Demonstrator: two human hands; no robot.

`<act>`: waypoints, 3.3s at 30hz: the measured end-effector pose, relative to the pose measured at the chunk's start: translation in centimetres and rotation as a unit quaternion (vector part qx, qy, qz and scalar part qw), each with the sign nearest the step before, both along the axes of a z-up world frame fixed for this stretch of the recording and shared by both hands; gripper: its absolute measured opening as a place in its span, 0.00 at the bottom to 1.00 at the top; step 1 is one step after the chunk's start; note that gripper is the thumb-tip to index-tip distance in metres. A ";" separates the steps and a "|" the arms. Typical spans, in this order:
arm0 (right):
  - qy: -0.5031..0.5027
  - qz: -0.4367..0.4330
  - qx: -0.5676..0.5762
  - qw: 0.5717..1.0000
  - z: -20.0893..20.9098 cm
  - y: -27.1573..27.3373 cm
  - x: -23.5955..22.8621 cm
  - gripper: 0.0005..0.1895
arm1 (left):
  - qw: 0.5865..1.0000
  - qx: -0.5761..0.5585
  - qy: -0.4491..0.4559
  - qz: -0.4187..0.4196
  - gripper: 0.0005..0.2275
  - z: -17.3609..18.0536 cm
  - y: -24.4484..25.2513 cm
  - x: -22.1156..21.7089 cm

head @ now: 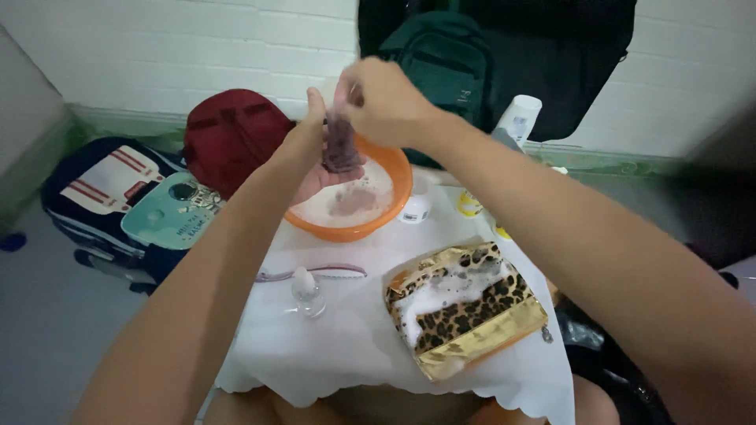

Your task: Cleaning a leopard-print pouch using a toothbrush, cloth, and soapy water.

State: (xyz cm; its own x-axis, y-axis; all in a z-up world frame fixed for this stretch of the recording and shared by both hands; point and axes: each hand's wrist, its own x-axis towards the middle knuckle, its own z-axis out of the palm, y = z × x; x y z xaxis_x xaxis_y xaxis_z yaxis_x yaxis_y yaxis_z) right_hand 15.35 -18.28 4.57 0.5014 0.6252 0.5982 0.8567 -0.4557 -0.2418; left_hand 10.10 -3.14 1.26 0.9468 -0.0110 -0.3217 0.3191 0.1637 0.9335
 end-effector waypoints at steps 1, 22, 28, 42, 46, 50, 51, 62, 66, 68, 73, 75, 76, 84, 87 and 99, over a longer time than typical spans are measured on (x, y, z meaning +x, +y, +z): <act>0.040 -0.003 -0.022 0.999 0.0 -0.1 -0.6 0.02 | 0.999 -0.040 -0.028 -0.009 0.33 -1.1 0.3 0.7; 0.110 -0.527 0.307 0.785 -22.9 -31.3 -21.4 0.13 | 0.928 0.339 -0.063 -0.142 0.05 -0.1 1.3 5.7; 0.216 -0.628 0.223 0.714 -33.4 -36.2 -22.6 0.21 | 0.862 0.449 -0.100 -0.213 0.05 2.3 -1.2 4.7; 0.307 -0.634 0.137 0.696 -32.1 -32.9 -21.9 0.24 | 0.922 0.350 -0.077 -0.145 0.19 1.4 -1.5 5.7; 0.325 -0.646 0.138 0.677 -31.3 -32.6 -22.1 0.23 | 0.917 0.365 -0.075 -0.145 0.11 1.3 -1.8 5.8; 0.341 -0.656 0.147 0.657 -29.1 -30.7 -22.2 0.21 | 0.900 0.393 -0.091 -0.165 0.13 0.8 -1.6 6.1; 0.342 -0.656 0.147 0.657 -30.9 -31.7 -22.1 0.21 | 0.900 0.393 -0.091 -0.166 0.13 0.8 -1.7 6.0; 0.312 -0.659 0.089 0.679 -30.8 -31.7 -22.1 0.21 | 0.873 0.403 -0.271 -0.043 0.19 -4.3 0.0 10.9; 0.289 -0.658 0.109 0.687 -31.9 -32.2 -22.3 0.21 | 0.838 0.421 -0.348 -0.008 0.22 -6.2 0.7 12.4; 0.300 -0.658 0.096 0.684 -31.9 -32.5 -22.2 0.21 | 0.825 0.413 -0.387 -0.015 0.24 -6.8 0.9 12.6; 0.301 -0.660 0.105 0.680 -31.1 -31.9 -22.1 0.20 | 0.795 0.428 -0.430 0.028 0.23 -7.0 0.7 11.5; 0.317 -0.667 0.109 0.666 -30.8 -31.6 -22.1 0.20 | 0.774 0.432 -0.461 0.046 0.23 -7.1 0.6 11.3; 0.317 -0.661 0.116 0.670 -30.7 -31.6 -22.1 0.21 | 0.762 0.428 -0.478 0.082 0.23 -7.2 0.6 11.4; 0.302 -0.651 0.141 0.682 -31.2 -32.1 -22.1 0.21 | 0.865 0.352 -0.353 0.061 0.24 -6.6 0.3 10.8; 0.331 -0.655 0.142 0.664 -30.3 -31.5 -22.3 0.20 | 0.865 0.389 -0.318 -0.006 0.20 -5.9 0.1 10.3; 0.334 -0.650 0.117 0.672 -30.7 -32.1 -22.2 0.19 | 0.832 0.459 -0.297 0.095 0.11 -6.8 1.9 9.2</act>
State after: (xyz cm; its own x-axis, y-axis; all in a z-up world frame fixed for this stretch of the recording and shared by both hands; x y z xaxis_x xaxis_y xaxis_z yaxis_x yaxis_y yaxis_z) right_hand -6.81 -50.34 -26.12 0.7387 -0.6736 -0.0258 -0.5640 -0.5967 -0.5708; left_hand 19.27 -1.26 -5.50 0.8984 0.1488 0.4133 -0.1933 -0.7109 0.6762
